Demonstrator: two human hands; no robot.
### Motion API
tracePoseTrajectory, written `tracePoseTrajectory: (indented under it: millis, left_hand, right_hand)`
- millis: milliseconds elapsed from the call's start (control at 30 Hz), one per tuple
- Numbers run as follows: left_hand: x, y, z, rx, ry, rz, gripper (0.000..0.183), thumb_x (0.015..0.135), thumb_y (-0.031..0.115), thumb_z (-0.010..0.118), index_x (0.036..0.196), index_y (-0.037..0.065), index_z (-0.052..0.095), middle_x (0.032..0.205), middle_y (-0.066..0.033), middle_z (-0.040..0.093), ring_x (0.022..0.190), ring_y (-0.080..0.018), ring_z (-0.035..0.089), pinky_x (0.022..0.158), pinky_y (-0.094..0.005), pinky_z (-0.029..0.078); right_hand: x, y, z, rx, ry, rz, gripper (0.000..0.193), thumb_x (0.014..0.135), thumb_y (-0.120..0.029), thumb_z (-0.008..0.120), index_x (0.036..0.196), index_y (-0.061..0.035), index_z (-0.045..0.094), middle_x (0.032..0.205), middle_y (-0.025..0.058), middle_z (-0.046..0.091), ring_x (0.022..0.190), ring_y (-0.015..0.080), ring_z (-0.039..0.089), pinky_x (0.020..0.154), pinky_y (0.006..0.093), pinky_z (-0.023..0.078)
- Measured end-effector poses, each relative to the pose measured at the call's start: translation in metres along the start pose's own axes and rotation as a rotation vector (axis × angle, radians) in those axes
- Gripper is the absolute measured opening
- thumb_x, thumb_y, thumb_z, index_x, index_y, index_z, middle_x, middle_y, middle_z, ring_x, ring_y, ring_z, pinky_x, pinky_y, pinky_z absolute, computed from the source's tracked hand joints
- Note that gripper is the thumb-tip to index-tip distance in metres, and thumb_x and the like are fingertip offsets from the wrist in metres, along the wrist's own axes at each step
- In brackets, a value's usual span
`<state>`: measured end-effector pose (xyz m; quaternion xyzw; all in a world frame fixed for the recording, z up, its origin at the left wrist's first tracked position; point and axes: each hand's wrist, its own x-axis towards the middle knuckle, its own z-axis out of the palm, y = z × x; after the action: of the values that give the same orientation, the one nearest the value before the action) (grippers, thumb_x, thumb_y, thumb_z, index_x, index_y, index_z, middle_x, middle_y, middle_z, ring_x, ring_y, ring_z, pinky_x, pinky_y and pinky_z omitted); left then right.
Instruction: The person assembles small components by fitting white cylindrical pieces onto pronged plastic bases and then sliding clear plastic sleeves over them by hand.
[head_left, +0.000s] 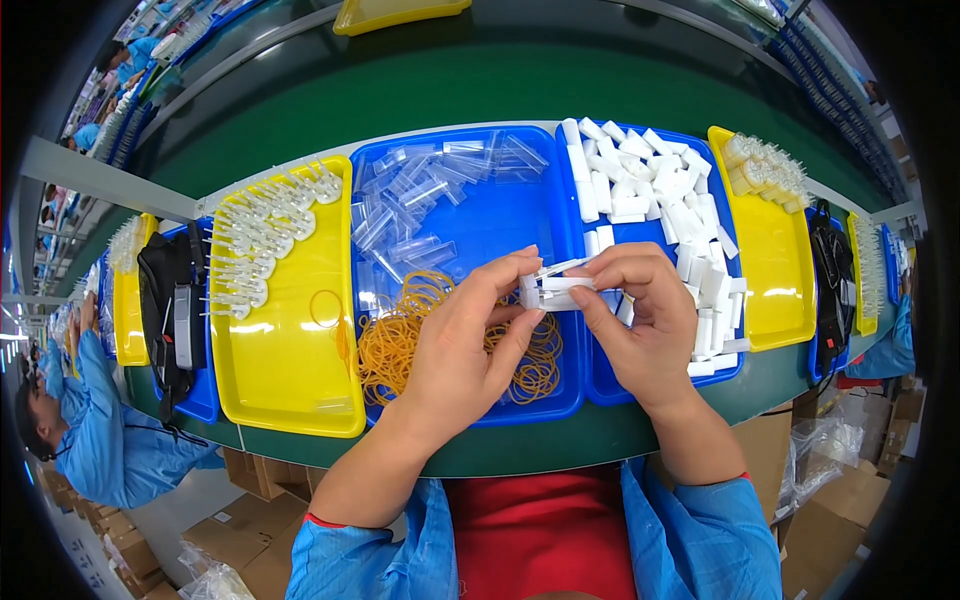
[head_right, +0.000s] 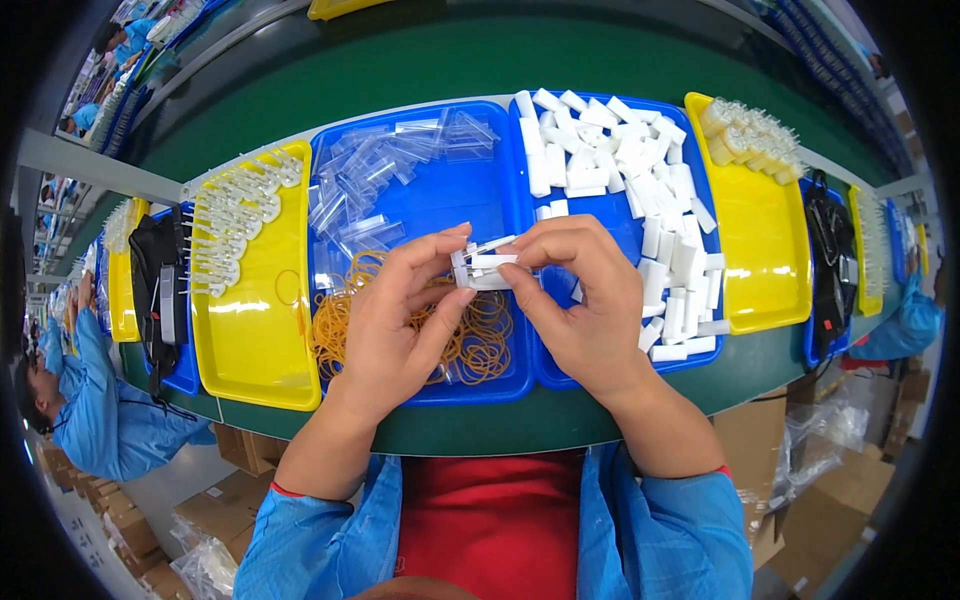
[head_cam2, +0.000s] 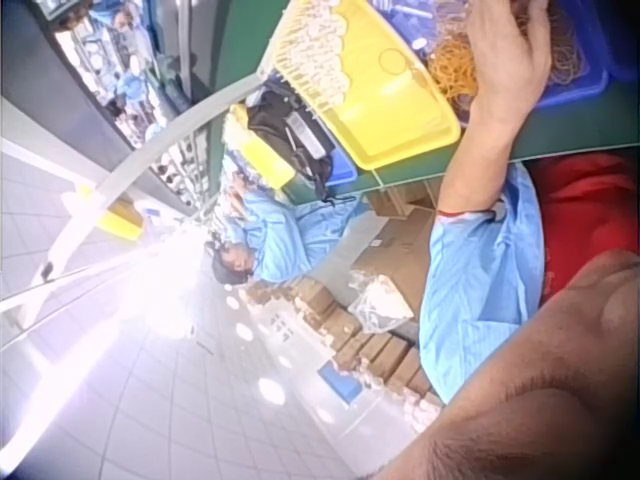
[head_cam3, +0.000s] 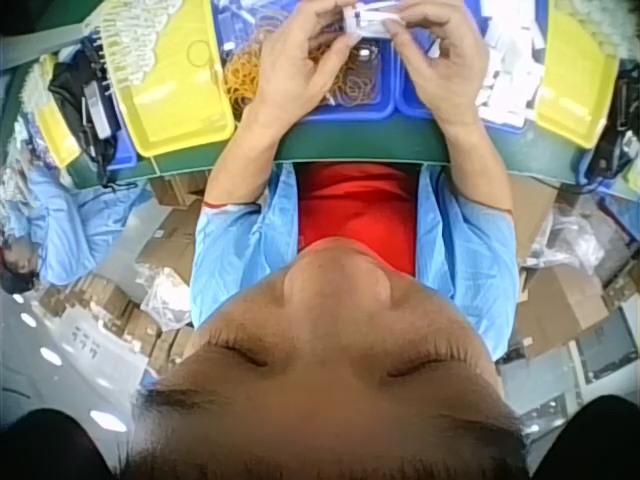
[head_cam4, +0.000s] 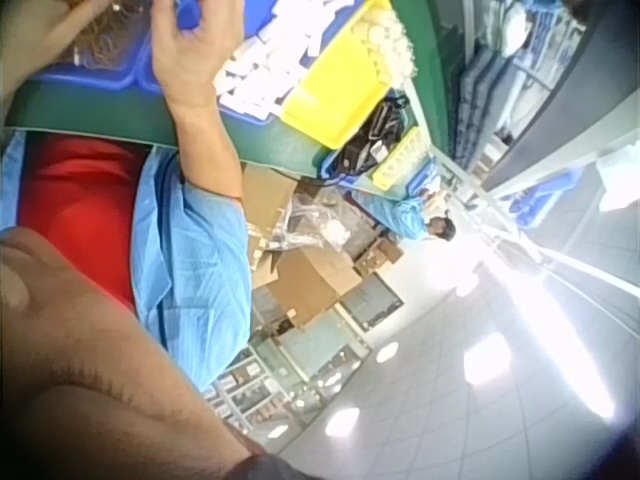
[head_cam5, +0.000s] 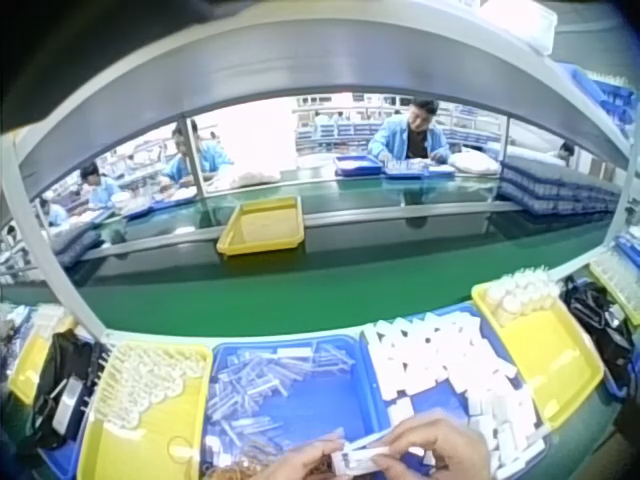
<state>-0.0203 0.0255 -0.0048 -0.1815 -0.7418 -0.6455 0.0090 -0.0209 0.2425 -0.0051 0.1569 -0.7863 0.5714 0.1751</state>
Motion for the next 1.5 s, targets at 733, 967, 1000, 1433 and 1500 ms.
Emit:
tracePoseTrajectory:
  millis: [733,967,1000,1433,1500]
  left_hand:
    - [0.002,0.006,-0.008,0.068,-0.040,0.024,0.030,0.104,-0.006,0.071,0.133,-0.002,0.068,0.145,-0.0182,0.067,0.126,-0.0254,0.073,0.100,-0.0359,0.066]
    - [-0.001,-0.001,-0.009,-0.104,0.041,-0.075,0.031,0.105,-0.003,0.072,0.136,-0.002,0.068,0.135,-0.0165,0.071,0.121,-0.0250,0.076,0.098,-0.0345,0.066]
    - [-0.001,0.000,-0.007,-0.105,0.037,-0.074,0.031,0.105,-0.003,0.072,0.136,-0.002,0.068,0.135,-0.0165,0.071,0.121,-0.0250,0.076,0.098,-0.0345,0.066]
    - [0.003,0.002,-0.007,-0.099,0.077,-0.052,0.038,0.103,-0.009,0.071,0.140,-0.002,0.069,0.138,-0.0145,0.057,0.128,-0.0248,0.070,0.105,-0.0335,0.066]
    - [0.003,0.001,-0.007,-0.122,0.100,-0.034,0.035,0.102,-0.009,0.072,0.136,-0.002,0.070,0.137,-0.0146,0.057,0.126,-0.0250,0.071,0.104,-0.0341,0.067]
  right_hand:
    - [0.013,-0.004,-0.013,-0.225,-0.216,-0.142,0.042,0.082,-0.004,0.094,0.122,-0.0085,0.080,0.118,0.0081,0.081,0.107,0.0306,0.073,0.096,0.0411,0.055]
    - [0.021,-0.002,-0.038,-0.196,-0.126,0.051,0.034,0.094,-0.007,0.086,0.127,-0.0067,0.079,0.124,0.0126,0.077,0.109,0.0310,0.072,0.093,0.0405,0.057]
    - [0.025,0.000,-0.043,-0.293,-0.114,0.090,0.034,0.096,-0.007,0.084,0.129,-0.0058,0.079,0.126,0.0136,0.075,0.111,0.0320,0.071,0.096,0.0404,0.057]
    - [0.016,0.014,-0.051,-0.587,-0.298,0.322,0.033,0.093,0.000,0.083,0.124,-0.0032,0.073,0.121,0.0174,0.071,0.112,0.0375,0.070,0.097,0.0446,0.059]
    - [0.019,0.013,-0.049,-0.555,-0.258,0.343,0.034,0.092,0.001,0.082,0.125,-0.0035,0.073,0.118,0.0173,0.071,0.111,0.0372,0.071,0.097,0.0446,0.059]
